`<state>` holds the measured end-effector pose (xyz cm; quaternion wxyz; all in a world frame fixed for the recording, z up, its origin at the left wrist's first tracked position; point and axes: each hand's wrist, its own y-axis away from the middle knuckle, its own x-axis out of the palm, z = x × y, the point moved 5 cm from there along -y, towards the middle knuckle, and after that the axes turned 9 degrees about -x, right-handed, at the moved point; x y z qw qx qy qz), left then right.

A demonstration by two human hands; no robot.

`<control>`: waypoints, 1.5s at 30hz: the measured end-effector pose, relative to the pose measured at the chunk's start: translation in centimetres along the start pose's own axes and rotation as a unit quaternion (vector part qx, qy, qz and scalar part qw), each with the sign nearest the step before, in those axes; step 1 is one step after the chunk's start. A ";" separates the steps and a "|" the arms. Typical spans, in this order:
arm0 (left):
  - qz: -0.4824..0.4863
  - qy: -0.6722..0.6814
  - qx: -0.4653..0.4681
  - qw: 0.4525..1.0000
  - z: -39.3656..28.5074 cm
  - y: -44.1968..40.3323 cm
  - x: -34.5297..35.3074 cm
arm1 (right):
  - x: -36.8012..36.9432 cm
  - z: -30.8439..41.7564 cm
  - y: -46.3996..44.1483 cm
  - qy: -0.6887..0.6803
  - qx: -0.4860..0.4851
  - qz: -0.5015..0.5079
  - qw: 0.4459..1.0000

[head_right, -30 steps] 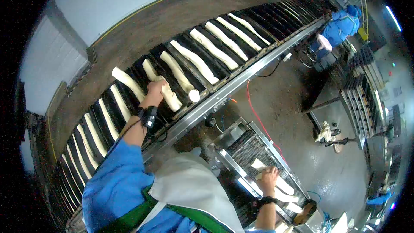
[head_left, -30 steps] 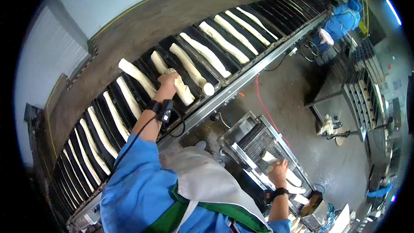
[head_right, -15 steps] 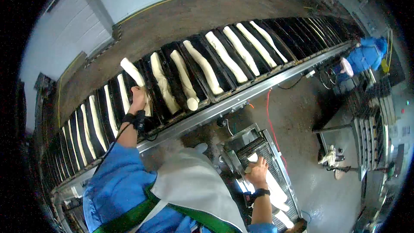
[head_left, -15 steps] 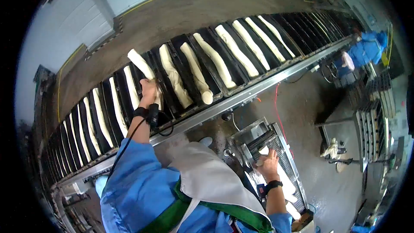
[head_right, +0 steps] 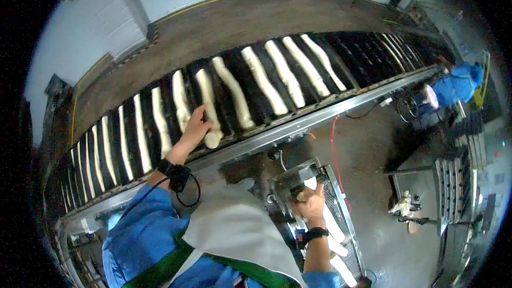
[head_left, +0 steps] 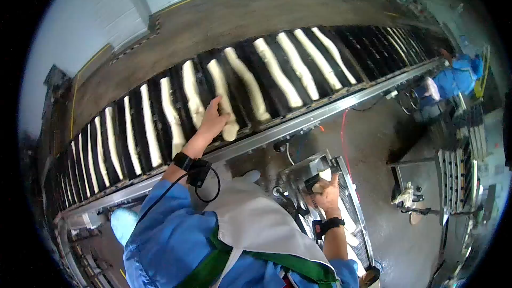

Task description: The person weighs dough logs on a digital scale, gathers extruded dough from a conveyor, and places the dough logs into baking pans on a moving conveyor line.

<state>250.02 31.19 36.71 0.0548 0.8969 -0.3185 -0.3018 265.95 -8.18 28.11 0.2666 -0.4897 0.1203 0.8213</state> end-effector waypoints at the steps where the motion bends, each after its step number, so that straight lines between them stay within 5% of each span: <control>1: 0.003 0.037 -0.048 0.998 2.7 -2.3 1.5 | -0.8 -0.9 0.1 -0.046 0.042 -0.043 0.997; 7: -0.026 0.049 -0.191 0.980 1.9 -2.6 3.8 | -5.4 -8.9 2.2 -0.178 0.150 -0.231 0.945; 9: 0.003 0.151 -0.206 0.967 1.0 -1.0 3.9 | -9.4 -9.1 0.9 -0.296 0.186 -0.299 0.888; 13: 0.026 0.360 -0.282 0.889 7.0 -4.2 3.6 | -17.2 -12.3 -4.8 -0.238 0.120 -0.358 0.895; 17: 0.003 0.382 -0.144 0.913 5.7 -6.8 2.3 | -29.0 -11.1 -11.7 -0.302 0.062 -0.415 0.856; 19: -0.183 0.352 -0.087 0.914 6.4 -8.4 0.5 | -34.0 -11.3 -14.8 -0.335 0.028 -0.462 0.821; 20: -0.166 0.335 -0.054 0.926 6.1 -8.8 0.6 | -36.0 -11.1 -16.3 -0.392 -0.005 -0.463 0.795; 21: -0.151 0.170 -0.173 0.958 1.8 -6.5 1.0 | -38.0 -10.2 -17.7 -0.312 -0.069 -0.452 0.833; 23: -0.193 0.092 -0.114 0.970 5.4 -9.4 0.6 | -39.6 -11.1 -20.8 -0.233 -0.103 -0.472 0.844; 26: -0.244 0.125 -0.053 0.960 4.6 -8.7 1.0 | -37.2 -15.2 -26.5 -0.337 -0.064 -0.424 0.838; 28: -0.320 0.027 0.017 0.947 3.4 -8.5 0.4 | -34.4 -16.9 -28.5 -0.197 -0.116 -0.366 0.902; 31: -0.290 0.074 -0.051 0.953 -6.2 -4.6 3.3 | -28.3 -26.1 -27.1 -0.156 0.003 -0.345 0.926; 32: -0.339 0.005 0.125 0.933 -5.3 -6.3 3.7 | -25.9 -28.3 -25.1 -0.101 -0.091 -0.362 0.922; 35: -0.232 0.087 0.158 0.956 -9.8 -7.4 8.3 | -19.3 -31.0 -14.2 -0.130 0.054 -0.319 0.937; 36: -0.202 0.060 0.069 0.975 -13.5 -6.2 10.6 | -17.7 -31.2 -9.4 -0.100 0.100 -0.324 0.935; 37: -0.188 0.013 0.190 0.963 -12.4 -8.7 12.2 | -16.5 -30.8 -4.4 -0.076 0.183 -0.305 0.932; 39: -0.114 -0.053 0.181 0.975 -17.4 -7.8 18.2 | -14.4 -30.7 7.8 -0.024 0.317 -0.277 0.907; 42: 0.059 -0.058 0.202 0.976 -20.8 -8.3 28.6 | -12.3 -27.7 27.5 0.090 0.546 -0.249 0.795; 45: 0.259 0.002 0.246 0.934 -22.6 -7.5 39.6 | -10.5 -18.1 41.3 0.107 0.791 -0.113 0.591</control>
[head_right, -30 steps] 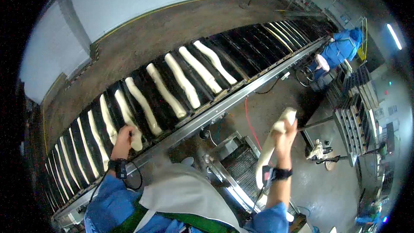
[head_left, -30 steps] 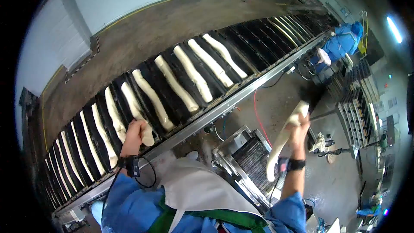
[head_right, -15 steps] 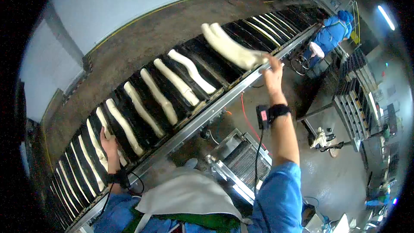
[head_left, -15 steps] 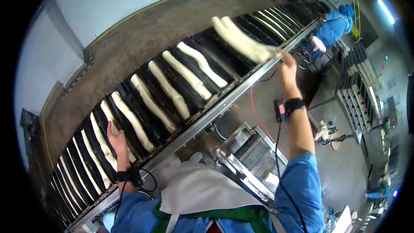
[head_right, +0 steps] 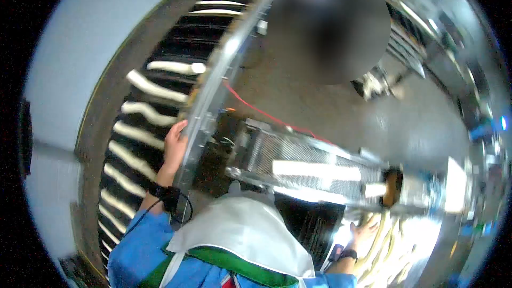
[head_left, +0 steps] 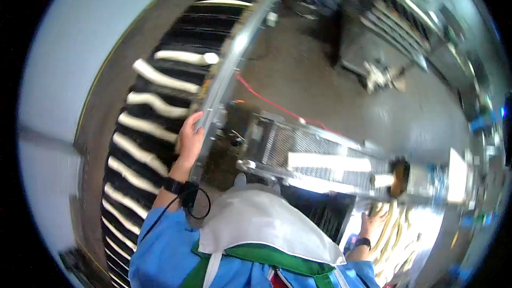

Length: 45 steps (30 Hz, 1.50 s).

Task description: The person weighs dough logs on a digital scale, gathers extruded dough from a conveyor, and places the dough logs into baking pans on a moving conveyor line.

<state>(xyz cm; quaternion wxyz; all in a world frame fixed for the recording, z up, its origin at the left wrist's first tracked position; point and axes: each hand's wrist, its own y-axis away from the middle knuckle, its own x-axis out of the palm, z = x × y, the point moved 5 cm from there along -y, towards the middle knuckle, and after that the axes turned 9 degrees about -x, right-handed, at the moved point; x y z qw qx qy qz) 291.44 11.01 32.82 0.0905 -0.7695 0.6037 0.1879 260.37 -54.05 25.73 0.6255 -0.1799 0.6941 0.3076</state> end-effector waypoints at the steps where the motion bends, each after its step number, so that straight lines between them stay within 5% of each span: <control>1: 0.072 -0.020 0.028 0.997 -1.9 -1.0 4.0 | 0.7 -4.5 3.0 0.022 0.056 -0.001 0.998; 2: 0.139 -0.036 0.059 0.988 -3.9 -1.3 7.9 | -0.2 -6.1 6.2 0.008 0.169 0.062 0.984; 5: 0.329 -0.164 0.088 0.926 -6.7 1.4 18.9 | -2.4 -5.3 14.0 -0.003 0.223 0.174 0.959; 6: 0.385 -0.242 0.106 0.884 -7.7 3.0 22.3 | -0.9 -6.0 14.4 0.100 0.141 0.140 0.975; 9: 0.469 -0.339 0.226 0.784 -3.3 6.7 29.1 | 0.2 -5.1 17.2 -0.008 0.161 0.058 0.985; 12: 0.411 -0.357 0.308 0.780 -4.5 10.0 29.7 | 1.6 -4.3 19.0 0.028 0.091 -0.029 0.995; 20: 0.392 -0.318 0.180 0.845 -4.7 7.3 25.1 | 3.9 -8.4 15.1 -0.179 0.091 0.085 0.976; 22: 0.443 -0.256 0.002 0.859 -3.5 7.0 24.0 | 3.2 -6.8 13.0 -0.409 0.093 0.175 0.891; 24: 0.497 0.093 -0.333 0.796 -4.1 8.1 22.9 | -2.7 -0.6 11.8 -0.539 0.076 0.150 0.826; 25: 0.459 0.192 -0.395 0.772 -5.2 8.0 21.3 | -3.1 0.1 8.5 -0.498 -0.062 0.107 0.858; 26: 0.440 0.276 -0.448 0.728 -6.4 8.0 20.8 | -6.7 3.3 7.5 -0.509 -0.079 0.140 0.846; 29: 0.348 0.409 -0.350 0.768 -12.2 4.3 16.1 | -16.3 12.5 4.6 -0.574 -0.116 0.157 0.795; 33: 0.233 0.419 -0.090 0.873 -20.0 -0.8 7.9 | -28.0 28.4 2.5 -0.519 -0.424 0.251 0.698; 34: 0.199 0.411 -0.038 0.889 -21.4 -2.1 6.0 | -31.4 32.0 4.4 -0.549 -0.382 0.226 0.709; 36: 0.114 0.410 0.011 0.905 -22.8 -5.6 3.0 | -32.6 38.4 0.5 -0.570 -0.444 0.248 0.645; 40: 0.148 0.531 -0.044 0.833 -20.5 -13.9 -0.9 | -39.3 55.7 3.7 -0.512 -0.647 0.183 0.534; 42: 0.082 0.442 -0.048 0.892 -17.2 -15.9 -3.1 | -39.2 63.6 2.5 -0.605 -0.606 0.267 0.443; 44: 0.028 0.351 -0.039 0.935 -13.2 -16.8 -6.5 | -38.9 66.1 2.8 -0.626 -0.527 0.229 0.528; 45: -0.002 0.336 -0.021 0.942 -12.0 -16.5 -8.3 | -37.8 67.3 1.2 -0.605 -0.603 0.197 0.481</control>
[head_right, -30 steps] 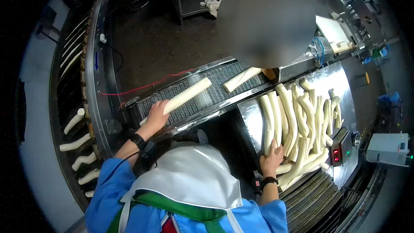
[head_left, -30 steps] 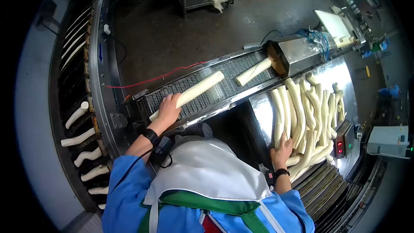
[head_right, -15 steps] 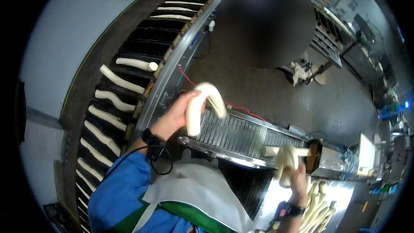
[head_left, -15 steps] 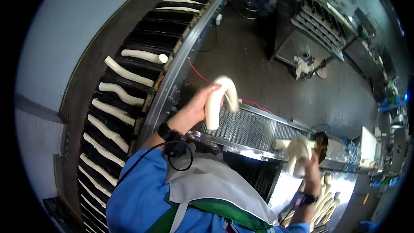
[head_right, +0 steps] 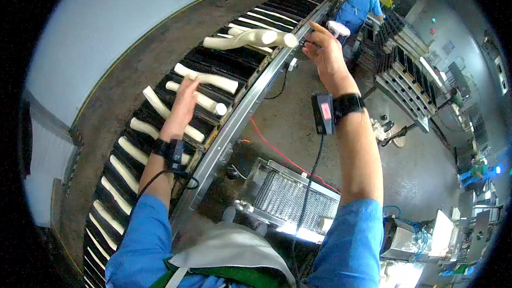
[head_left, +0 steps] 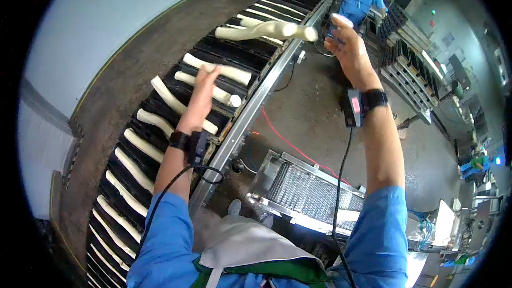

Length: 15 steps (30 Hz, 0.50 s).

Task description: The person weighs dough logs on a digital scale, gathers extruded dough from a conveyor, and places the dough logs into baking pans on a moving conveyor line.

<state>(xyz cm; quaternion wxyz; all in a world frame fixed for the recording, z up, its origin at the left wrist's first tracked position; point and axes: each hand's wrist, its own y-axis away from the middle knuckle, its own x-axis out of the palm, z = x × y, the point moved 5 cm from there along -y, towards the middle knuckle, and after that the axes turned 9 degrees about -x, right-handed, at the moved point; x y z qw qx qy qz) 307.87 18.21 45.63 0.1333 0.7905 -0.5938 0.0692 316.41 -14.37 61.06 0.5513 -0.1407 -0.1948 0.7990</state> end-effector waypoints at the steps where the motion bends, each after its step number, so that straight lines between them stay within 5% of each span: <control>1: -0.022 -0.015 0.026 0.999 -0.1 0.4 -2.2 | 0.6 -0.8 0.8 -0.056 0.043 -0.047 0.996; 3: -0.065 -0.029 0.000 0.997 2.1 -0.7 -7.5 | 0.6 -2.9 4.3 0.015 0.039 -0.015 0.999; 5: -0.265 -0.076 -0.102 0.956 3.5 -0.3 -11.0 | -1.1 -6.7 10.2 0.190 0.039 0.069 0.979; 6: -0.255 -0.095 -0.112 0.956 4.6 -1.3 -13.0 | -0.7 -6.9 14.0 0.246 0.028 0.089 0.965; 9: -0.316 -0.062 -0.189 0.928 5.8 -2.4 -14.6 | -2.7 -11.9 27.8 0.252 0.310 0.061 0.915; 11: -0.359 -0.138 -0.237 0.892 7.8 -4.7 -16.7 | -4.4 -13.6 37.3 0.424 0.336 0.088 0.836; 13: -0.374 -0.140 -0.301 0.866 11.5 -7.6 -19.6 | -4.6 -15.5 45.8 0.410 0.423 0.142 0.795; 15: -0.307 -0.219 -0.274 0.885 12.3 -8.2 -19.6 | -1.1 -11.6 47.5 0.568 0.276 0.188 0.752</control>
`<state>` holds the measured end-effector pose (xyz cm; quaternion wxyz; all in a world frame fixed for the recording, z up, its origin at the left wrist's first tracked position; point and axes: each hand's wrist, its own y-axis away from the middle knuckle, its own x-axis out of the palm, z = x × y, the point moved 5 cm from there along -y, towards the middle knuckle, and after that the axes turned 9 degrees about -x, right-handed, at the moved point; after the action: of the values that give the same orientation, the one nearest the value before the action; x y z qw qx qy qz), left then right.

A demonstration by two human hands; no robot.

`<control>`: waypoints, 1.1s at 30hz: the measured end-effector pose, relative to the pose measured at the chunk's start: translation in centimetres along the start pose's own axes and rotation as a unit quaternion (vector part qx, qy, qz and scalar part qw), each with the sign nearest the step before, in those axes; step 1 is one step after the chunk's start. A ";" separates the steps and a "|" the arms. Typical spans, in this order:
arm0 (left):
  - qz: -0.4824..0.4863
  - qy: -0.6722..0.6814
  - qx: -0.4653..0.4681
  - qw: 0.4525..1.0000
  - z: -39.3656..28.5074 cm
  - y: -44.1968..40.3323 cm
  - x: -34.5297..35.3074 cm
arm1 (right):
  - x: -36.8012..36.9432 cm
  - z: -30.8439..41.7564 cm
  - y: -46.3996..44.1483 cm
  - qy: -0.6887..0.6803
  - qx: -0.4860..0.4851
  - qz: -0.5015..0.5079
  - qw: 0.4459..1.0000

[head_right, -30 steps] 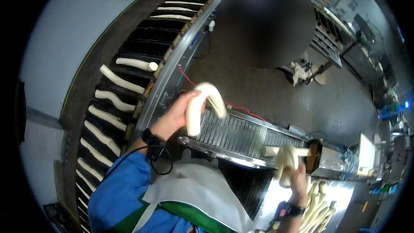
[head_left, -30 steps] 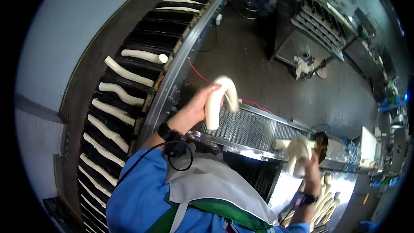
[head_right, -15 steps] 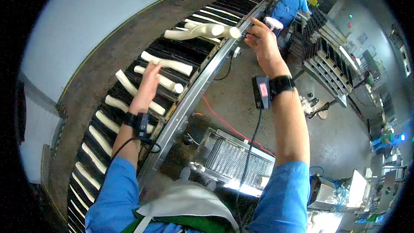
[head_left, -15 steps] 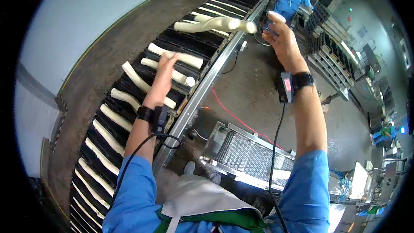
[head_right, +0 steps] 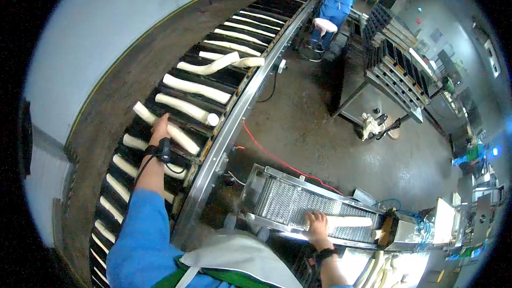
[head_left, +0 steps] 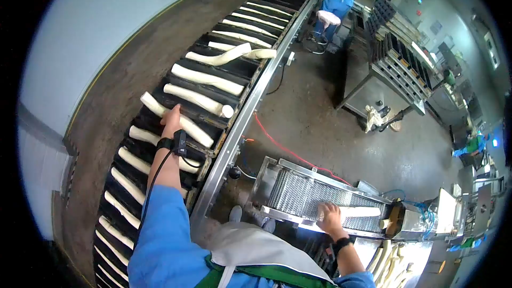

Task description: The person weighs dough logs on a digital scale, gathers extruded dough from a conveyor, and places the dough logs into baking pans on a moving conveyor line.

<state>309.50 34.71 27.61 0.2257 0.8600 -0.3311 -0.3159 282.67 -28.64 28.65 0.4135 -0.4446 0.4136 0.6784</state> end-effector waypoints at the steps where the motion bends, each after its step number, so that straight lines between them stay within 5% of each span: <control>1: 0.003 -0.004 -0.015 1.000 -0.9 4.6 -0.4 | -0.8 1.8 0.5 0.025 0.027 -0.006 0.999; 5: 0.004 -0.053 0.083 0.995 -0.6 6.8 1.1 | 0.4 3.0 -0.7 0.120 0.017 -0.028 0.992; 7: -0.006 -0.061 0.169 0.984 -2.5 11.2 1.7 | 1.5 1.7 -2.2 0.111 0.055 0.038 0.992; 8: -0.074 -0.113 0.297 0.945 -3.7 13.1 2.5 | 0.8 2.0 -2.5 0.146 0.023 0.011 0.989; 10: 0.058 0.131 0.296 0.944 -4.0 15.8 5.4 | -0.5 1.9 -2.6 0.093 0.041 -0.034 0.994; 12: 0.122 -0.192 0.606 0.762 -4.8 18.7 6.1 | -1.5 -1.1 -1.5 -0.085 0.081 -0.185 0.976; 13: 0.280 -0.068 0.330 0.899 -4.5 17.3 8.3 | -2.7 -2.7 0.9 -0.299 0.149 -0.285 0.899; 14: 0.292 0.145 0.022 0.945 -3.9 18.1 9.5 | -2.4 -5.3 3.2 -0.475 0.232 -0.298 0.794; 15: 0.211 -0.031 0.340 0.916 -4.8 17.5 9.5 | -3.9 -6.0 6.2 -0.563 0.203 -0.371 0.710; 16: 0.104 -0.195 0.616 0.756 -4.0 16.0 10.8 | -5.7 -6.1 9.2 -0.618 0.238 -0.458 0.593; 17: 0.163 -0.135 0.514 0.831 -4.1 15.5 11.9 | -3.1 -10.2 14.0 -0.527 0.258 -0.506 0.633; 18: 0.205 -0.060 0.359 0.909 -3.7 14.4 12.5 | -3.3 -11.3 16.9 -0.731 0.186 -0.542 0.371; 19: 0.206 -0.042 0.289 0.934 -3.2 13.0 12.9 | -1.2 -13.4 21.8 -0.722 0.217 -0.584 0.301; 22: 0.169 -0.097 0.285 0.938 -2.8 7.0 14.3 | 3.8 -13.0 35.3 -0.506 0.353 -0.693 0.372; 24: 0.275 -0.005 0.255 0.927 -2.3 1.6 15.7 | 8.1 -11.6 42.8 -0.327 0.513 -0.663 0.437; 25: 0.446 0.209 0.155 0.857 -1.0 -0.6 16.2 | 11.1 -11.5 44.7 -0.470 0.483 -0.692 0.260; 26: 0.408 0.268 0.117 0.865 -0.4 -2.9 17.2 | 14.5 -10.2 46.4 -0.490 0.547 -0.656 0.174; 27: 0.366 0.328 0.085 0.867 0.2 -4.9 18.2 | 17.2 -9.7 46.9 -0.513 0.570 -0.625 0.144; 30: -0.022 0.030 0.096 0.995 -2.0 7.0 15.7 | 22.1 -9.7 45.2 -0.590 0.555 -0.570 0.140; 33: 0.028 -0.031 0.124 0.991 -2.8 9.2 16.0 | 23.9 -13.5 42.6 -0.668 0.443 -0.569 0.181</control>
<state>316.81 17.61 28.76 0.1155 0.8617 -0.3985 -0.2921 240.36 -49.97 10.75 0.9345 0.3210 -0.1538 0.0011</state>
